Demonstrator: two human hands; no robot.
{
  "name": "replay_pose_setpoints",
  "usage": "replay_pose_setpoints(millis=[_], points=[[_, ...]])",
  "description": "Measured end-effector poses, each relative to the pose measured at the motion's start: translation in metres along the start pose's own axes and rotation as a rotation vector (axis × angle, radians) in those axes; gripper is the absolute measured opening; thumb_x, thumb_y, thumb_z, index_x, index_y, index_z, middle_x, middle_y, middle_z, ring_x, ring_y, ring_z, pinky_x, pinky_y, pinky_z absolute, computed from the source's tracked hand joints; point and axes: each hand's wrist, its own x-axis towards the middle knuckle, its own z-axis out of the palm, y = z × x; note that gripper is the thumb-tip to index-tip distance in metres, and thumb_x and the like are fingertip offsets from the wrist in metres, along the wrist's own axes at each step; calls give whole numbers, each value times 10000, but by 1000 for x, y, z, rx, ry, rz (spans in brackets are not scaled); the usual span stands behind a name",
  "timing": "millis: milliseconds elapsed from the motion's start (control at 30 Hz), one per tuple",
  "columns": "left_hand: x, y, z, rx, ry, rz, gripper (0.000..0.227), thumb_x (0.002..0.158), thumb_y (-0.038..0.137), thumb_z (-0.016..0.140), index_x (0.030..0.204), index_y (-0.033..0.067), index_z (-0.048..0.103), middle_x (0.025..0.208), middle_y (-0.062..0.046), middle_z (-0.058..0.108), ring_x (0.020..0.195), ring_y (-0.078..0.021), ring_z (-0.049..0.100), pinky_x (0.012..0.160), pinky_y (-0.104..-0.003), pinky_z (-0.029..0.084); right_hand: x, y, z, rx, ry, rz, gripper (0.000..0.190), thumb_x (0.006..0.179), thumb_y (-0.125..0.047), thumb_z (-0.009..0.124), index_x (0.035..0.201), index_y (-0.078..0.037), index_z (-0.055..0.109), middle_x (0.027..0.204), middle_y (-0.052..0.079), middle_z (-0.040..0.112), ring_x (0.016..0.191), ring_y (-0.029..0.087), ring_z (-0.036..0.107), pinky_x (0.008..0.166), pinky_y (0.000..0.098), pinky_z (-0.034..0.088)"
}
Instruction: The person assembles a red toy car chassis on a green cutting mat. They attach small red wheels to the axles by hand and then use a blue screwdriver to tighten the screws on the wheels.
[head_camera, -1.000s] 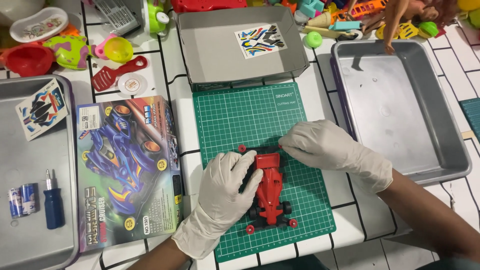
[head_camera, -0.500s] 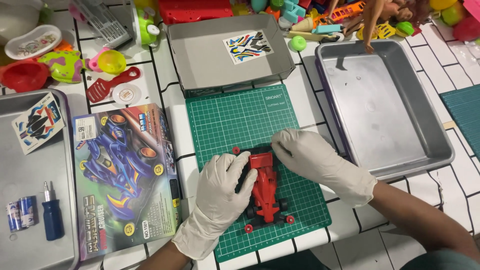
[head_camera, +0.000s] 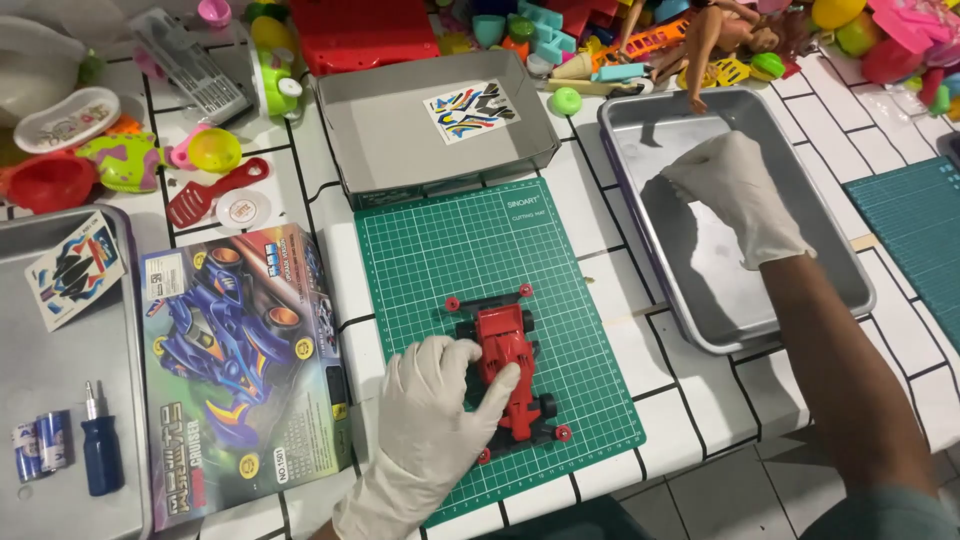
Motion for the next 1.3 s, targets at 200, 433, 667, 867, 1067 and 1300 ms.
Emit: replay_pose_setpoints(millis=[200, 433, 667, 867, 1067, 1300], points=[[1, 19, 17, 427, -517, -230, 887, 859, 1021, 361, 674, 171, 536, 649, -43, 584, 586, -246, 590, 590, -420, 449, 69, 48, 20, -135, 53, -75, 149, 852, -140, 732, 752, -54, 800, 623, 78, 686, 624, 162, 616, 580, 333, 526], [38, 38, 10, 189, -673, -537, 798, 797, 903, 676, 941, 123, 593, 735, -5, 685, 655, -238, 695, 716, -438, 522, 94, 70, 29, -240, 44, -253, 221, 718, 13, 547, 505, -39, 573, 490, 48, 556, 517, 182, 547, 483, 333, 417], [46, 33, 14, 309, -607, -306, 668, 851, 784, 703, 892, 122, 633, 712, -13, 682, 627, -224, 675, 705, -427, 468, 88, 68, 30, -295, 40, -110, 215, 766, 49, 521, 579, -46, 473, 592, 95, 423, 554, 276, 400, 461, 438, 352], [49, 21, 13, 442, -513, -104, 569, 850, 705, 655, 887, 141, 593, 773, -55, 639, 649, -243, 605, 672, -443, 425, 78, 65, 25, -304, 12, -112, 214, 781, 39, 449, 590, -40, 390, 612, 105, 343, 561, 280, 331, 459, 445, 291], [59, 3, 0, 545, -684, 217, 587, 787, 703, 603, 969, 145, 600, 873, -74, 666, 770, -265, 578, 764, -481, 400, 31, 43, 9, -172, -40, -204, 197, 772, 28, 419, 597, -63, 407, 641, 49, 426, 571, 188, 301, 466, 357, 223], [57, -23, -3, 214, -747, 416, 598, 614, 436, 722, 1143, 166, 649, 1001, -68, 687, 967, -338, 577, 1130, -620, 310, -82, -32, -5, 97, -187, -105, 188, 927, 8, 657, 1060, -66, 766, 1058, 90, 784, 985, 199, 735, 979, 304, 586]])
